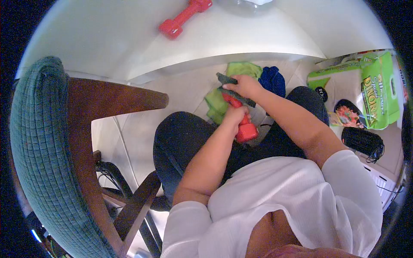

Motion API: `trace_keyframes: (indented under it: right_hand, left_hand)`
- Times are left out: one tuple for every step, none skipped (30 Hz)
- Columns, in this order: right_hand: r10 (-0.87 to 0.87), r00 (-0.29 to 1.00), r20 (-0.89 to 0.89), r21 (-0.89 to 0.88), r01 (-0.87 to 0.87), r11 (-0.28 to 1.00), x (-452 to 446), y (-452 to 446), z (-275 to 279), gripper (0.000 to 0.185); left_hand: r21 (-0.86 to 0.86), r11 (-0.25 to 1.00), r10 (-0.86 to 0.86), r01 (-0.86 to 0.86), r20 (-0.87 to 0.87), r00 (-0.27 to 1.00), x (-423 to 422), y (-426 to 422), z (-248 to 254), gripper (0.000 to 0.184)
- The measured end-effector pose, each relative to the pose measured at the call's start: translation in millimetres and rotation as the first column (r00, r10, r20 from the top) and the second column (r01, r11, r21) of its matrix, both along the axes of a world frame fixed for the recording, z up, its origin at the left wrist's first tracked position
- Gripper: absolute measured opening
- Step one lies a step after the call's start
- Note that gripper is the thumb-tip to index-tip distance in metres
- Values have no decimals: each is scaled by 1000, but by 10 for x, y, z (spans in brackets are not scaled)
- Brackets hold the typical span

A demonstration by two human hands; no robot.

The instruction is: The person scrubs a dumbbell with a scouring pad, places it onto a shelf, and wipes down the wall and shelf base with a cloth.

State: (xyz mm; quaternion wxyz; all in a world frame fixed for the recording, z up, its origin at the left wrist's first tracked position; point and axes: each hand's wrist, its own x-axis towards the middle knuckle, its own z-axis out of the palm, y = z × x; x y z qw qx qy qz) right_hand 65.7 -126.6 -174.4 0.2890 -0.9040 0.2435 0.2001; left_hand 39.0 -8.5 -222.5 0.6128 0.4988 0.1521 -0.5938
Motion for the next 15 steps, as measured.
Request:
trace_keyframes:
  right_hand:
    - [-15,999,-31,44,17,999,22,10,21,52]
    - [-30,999,16,32,30,999,27,23,7,49]
    - [-46,997,63,18,44,999,21,28,-29,48]
    - [-60,992,111,2,60,998,20,26,-58,46]
    - [-54,990,131,-18,57,998,31,6,-79,47]
    - [-47,987,151,-36,53,998,50,-33,-106,48]
    - [-40,985,169,-52,49,997,68,-79,-134,48]
    - [-80,978,193,-48,91,995,62,-161,-148,48]
    - [-121,969,216,-40,133,990,36,-249,-125,47]
    - [-159,959,236,-35,172,984,11,-290,-127,47]
    - [-165,964,210,76,152,985,-43,-304,-143,46]
    - [-169,968,185,183,135,974,-109,-269,-42,45]
    - [-173,972,160,287,122,950,-179,-238,27,45]
    - [-81,965,251,293,4,956,-256,-208,-69,45]
    - [-35,980,197,269,-20,963,-292,-177,-121,58]
  left_hand:
    - [5,1000,3,-3,2,1000,9,4,18,23]
    - [9,1000,5,-5,6,1000,17,3,37,23]
    - [11,1000,6,-6,8,1000,20,-2,51,23]
    - [14,1000,2,-2,-12,1000,24,-5,52,23]
    - [15,1000,-2,2,-32,999,32,-8,57,23]
    - [18,1000,-5,6,-52,999,39,-10,74,24]
    - [28,999,-33,33,1,999,31,-10,91,24]
    - [42,997,-59,57,55,997,15,-6,108,25]
    - [59,995,-87,81,107,990,8,0,118,26]
    - [72,995,-69,62,94,993,-13,-1,53,26]
    - [87,995,-50,43,77,996,-52,-24,-44,26]
    - [99,995,-32,26,61,998,-75,-46,-103,26]
    - [45,999,-17,15,45,999,-71,-49,-80,26]
    - [-7,1000,-5,6,29,1000,-58,-39,-60,26]
    - [-56,998,4,-3,13,1000,-54,-35,-47,25]
